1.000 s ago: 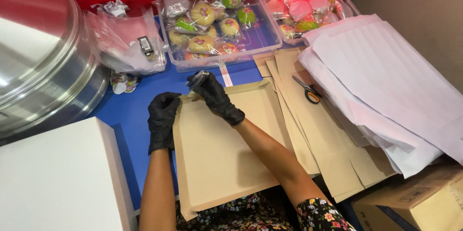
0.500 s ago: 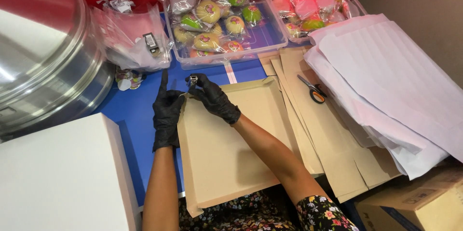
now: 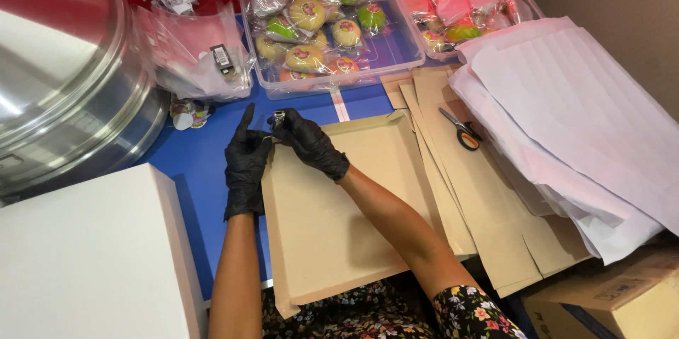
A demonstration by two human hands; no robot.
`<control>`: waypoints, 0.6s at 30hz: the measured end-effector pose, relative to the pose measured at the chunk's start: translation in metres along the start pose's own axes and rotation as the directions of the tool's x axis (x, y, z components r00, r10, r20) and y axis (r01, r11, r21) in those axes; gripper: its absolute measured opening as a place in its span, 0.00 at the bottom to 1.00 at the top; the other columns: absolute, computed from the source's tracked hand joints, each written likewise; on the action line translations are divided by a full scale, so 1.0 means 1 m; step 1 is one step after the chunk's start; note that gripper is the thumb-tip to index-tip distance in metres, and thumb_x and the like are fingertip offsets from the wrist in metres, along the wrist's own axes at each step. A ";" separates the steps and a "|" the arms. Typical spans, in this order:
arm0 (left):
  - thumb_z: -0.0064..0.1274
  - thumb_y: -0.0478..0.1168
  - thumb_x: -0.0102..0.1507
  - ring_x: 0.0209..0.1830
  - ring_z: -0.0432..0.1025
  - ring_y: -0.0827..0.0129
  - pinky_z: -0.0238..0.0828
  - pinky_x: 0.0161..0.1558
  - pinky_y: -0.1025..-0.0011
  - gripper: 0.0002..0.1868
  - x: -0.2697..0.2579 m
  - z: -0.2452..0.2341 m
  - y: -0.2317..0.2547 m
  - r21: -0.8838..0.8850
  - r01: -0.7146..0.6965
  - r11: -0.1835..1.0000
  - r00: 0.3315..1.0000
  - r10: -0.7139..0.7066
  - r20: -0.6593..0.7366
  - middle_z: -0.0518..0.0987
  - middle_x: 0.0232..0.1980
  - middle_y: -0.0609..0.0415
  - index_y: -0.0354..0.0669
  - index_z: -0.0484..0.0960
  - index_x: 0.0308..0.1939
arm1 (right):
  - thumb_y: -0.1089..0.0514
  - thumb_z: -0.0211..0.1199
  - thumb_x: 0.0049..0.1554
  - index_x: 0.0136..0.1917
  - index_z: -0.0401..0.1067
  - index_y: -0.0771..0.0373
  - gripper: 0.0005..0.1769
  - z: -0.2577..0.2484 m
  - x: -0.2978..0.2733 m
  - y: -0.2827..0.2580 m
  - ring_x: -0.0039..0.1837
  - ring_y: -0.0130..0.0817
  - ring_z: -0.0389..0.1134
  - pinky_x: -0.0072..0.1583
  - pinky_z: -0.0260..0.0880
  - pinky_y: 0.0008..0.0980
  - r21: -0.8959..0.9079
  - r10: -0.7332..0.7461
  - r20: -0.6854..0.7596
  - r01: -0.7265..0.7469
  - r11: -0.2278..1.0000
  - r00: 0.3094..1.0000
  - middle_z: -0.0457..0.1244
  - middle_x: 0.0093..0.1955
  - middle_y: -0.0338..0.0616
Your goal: Assembling a cardboard pastry box by folding the flaps and securing them with a manual stapler.
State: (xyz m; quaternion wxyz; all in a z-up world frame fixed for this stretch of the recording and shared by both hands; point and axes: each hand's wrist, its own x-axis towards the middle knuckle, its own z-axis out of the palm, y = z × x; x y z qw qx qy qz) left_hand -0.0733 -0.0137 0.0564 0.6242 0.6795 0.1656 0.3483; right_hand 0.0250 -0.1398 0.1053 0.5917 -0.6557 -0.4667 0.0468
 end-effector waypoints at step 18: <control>0.71 0.51 0.51 0.59 0.76 0.65 0.75 0.62 0.60 0.37 0.038 0.003 0.013 0.614 0.116 0.781 0.952 -0.263 0.155 0.83 0.55 0.67 0.77 0.76 0.64 | 0.65 0.58 0.65 0.70 0.65 0.67 0.20 0.001 -0.002 0.058 0.51 0.44 0.74 0.53 0.80 0.42 0.533 0.156 0.094 -0.182 0.826 0.983 0.70 0.51 0.55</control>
